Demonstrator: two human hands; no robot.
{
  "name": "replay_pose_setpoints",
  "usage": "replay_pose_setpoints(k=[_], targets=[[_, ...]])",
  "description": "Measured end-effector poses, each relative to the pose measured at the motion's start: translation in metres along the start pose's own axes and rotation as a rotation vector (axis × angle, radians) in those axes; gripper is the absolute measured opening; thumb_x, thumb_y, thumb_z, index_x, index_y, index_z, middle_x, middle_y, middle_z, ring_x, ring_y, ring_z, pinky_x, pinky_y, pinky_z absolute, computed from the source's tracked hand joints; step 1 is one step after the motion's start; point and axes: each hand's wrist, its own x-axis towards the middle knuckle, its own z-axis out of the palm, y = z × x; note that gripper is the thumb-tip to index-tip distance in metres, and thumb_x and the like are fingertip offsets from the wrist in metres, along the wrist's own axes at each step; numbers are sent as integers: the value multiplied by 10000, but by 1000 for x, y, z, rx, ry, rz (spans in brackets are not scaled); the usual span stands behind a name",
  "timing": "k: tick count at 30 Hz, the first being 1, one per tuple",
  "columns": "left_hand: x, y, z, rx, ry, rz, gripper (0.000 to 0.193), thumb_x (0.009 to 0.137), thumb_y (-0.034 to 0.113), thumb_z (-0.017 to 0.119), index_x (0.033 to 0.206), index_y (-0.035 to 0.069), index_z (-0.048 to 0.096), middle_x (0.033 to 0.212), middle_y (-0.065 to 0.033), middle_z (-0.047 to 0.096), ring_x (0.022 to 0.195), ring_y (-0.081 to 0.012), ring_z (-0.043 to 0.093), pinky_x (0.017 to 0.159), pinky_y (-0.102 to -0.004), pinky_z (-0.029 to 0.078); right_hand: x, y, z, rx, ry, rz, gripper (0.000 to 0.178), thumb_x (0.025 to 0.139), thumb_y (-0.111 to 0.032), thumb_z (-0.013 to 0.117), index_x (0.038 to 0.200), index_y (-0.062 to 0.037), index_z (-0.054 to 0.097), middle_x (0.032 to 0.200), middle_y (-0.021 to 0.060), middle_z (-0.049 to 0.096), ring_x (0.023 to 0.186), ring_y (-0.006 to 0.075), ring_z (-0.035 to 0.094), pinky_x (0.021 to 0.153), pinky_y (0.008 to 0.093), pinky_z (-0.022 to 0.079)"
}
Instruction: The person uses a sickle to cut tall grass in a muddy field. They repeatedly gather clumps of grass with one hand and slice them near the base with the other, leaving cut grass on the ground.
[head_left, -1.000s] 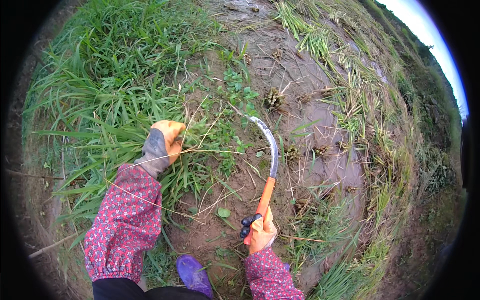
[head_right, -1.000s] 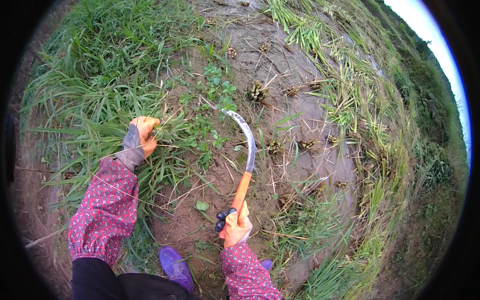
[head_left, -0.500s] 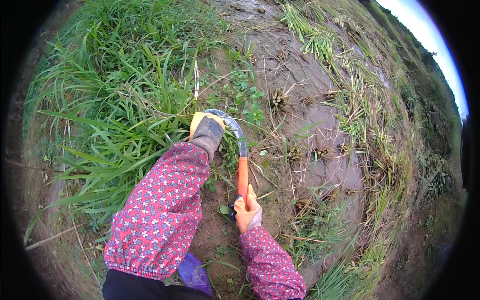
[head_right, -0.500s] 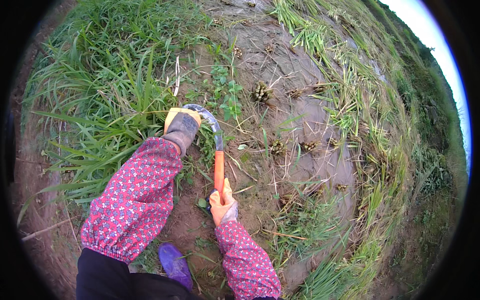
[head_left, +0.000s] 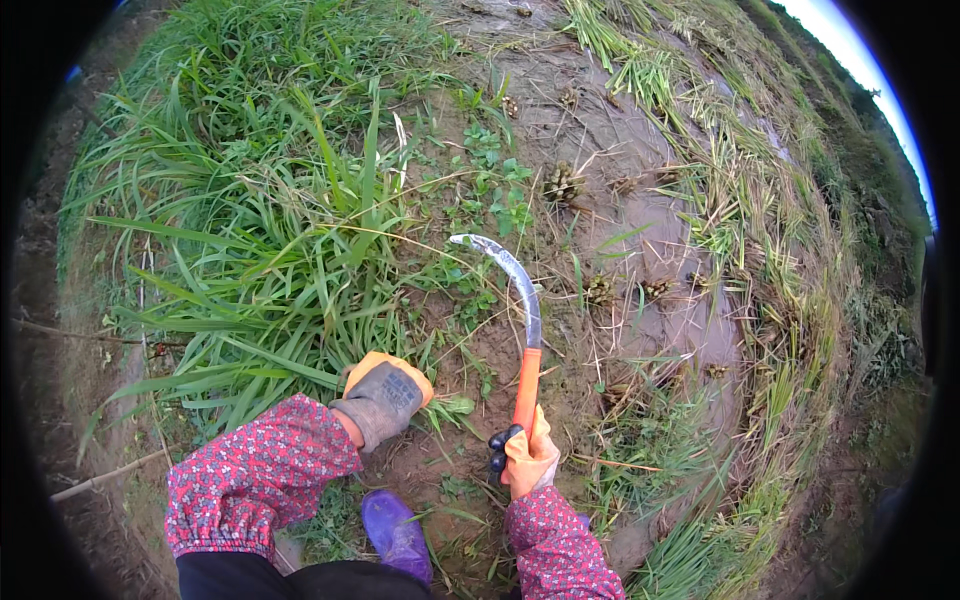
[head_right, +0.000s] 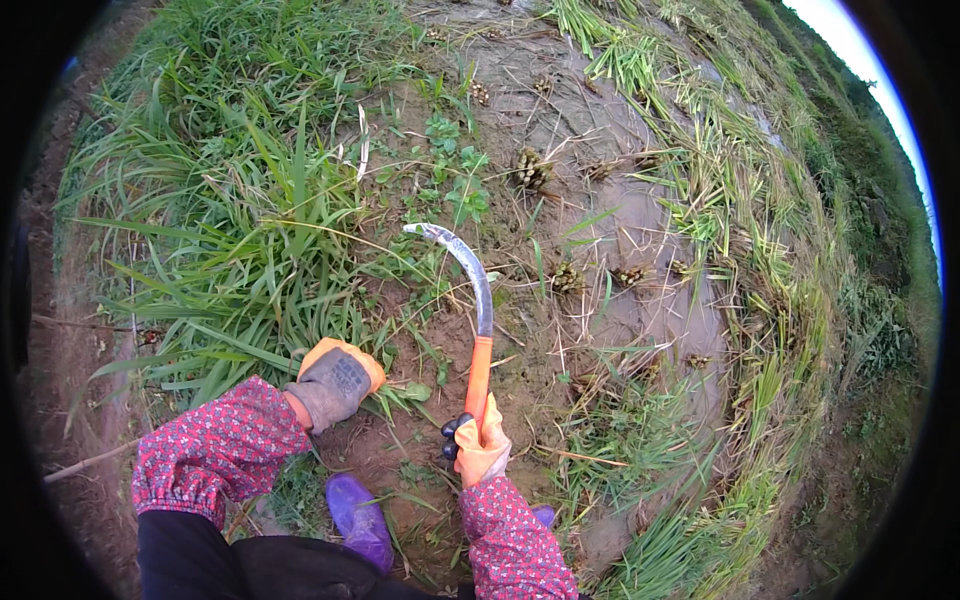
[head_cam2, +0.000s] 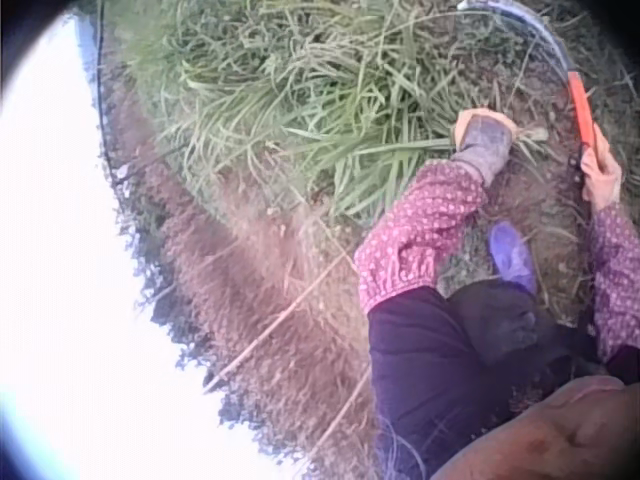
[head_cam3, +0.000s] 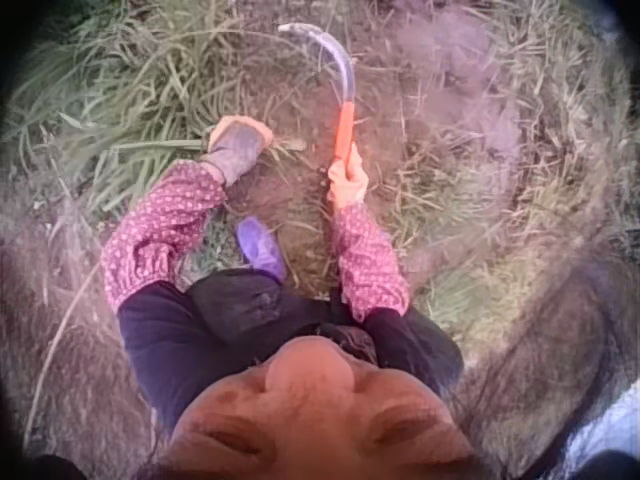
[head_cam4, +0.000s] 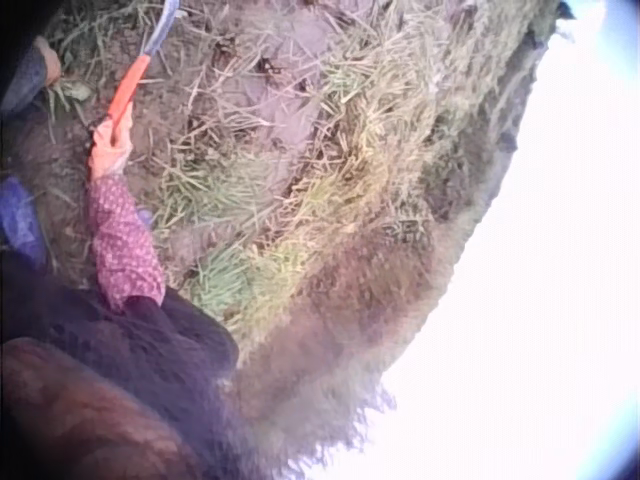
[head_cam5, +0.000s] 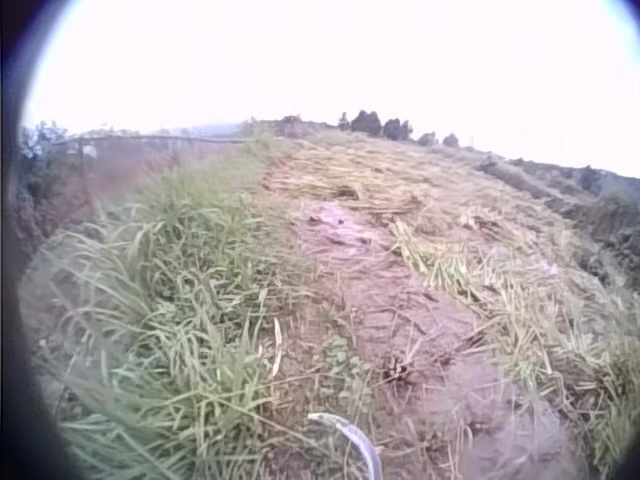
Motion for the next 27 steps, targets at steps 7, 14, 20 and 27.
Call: replay_pose_setpoints(k=[7,14,20,27], targets=[[16,0,-3,-36,296,-112,131,792,134,537,837,92,652,729,-89,680,667,-238,674,557,-366,514,12,32,0,-105,-54,-162,544,855,-51,528,1374,-71,367,856,9,553,611,67,437,526,222,353],[91,-47,-20,143,307,-549,217,862,100,499,778,116,699,717,-64,689,688,-207,680,572,-367,516,12,64,15,-252,-131,-293,523,858,-70,549,1351,-19,383,997,52,558,791,99,480,684,238,389],[75,-50,-19,-44,67,-407,111,713,79,583,728,96,692,714,-90,674,693,-243,667,590,-348,515,-6,87,-25,-303,-131,-322,514,860,-85,567,1332,26,396,1118,88,562,946,127,517,819,252,420],[-31,32,30,-64,-325,16,136,643,68,604,730,99,705,726,-84,679,726,-263,672,613,-382,527,-6,80,-33,-273,-63,-359,537,853,-83,578,1339,41,387,1147,96,563,998,153,536,875,263,432]])
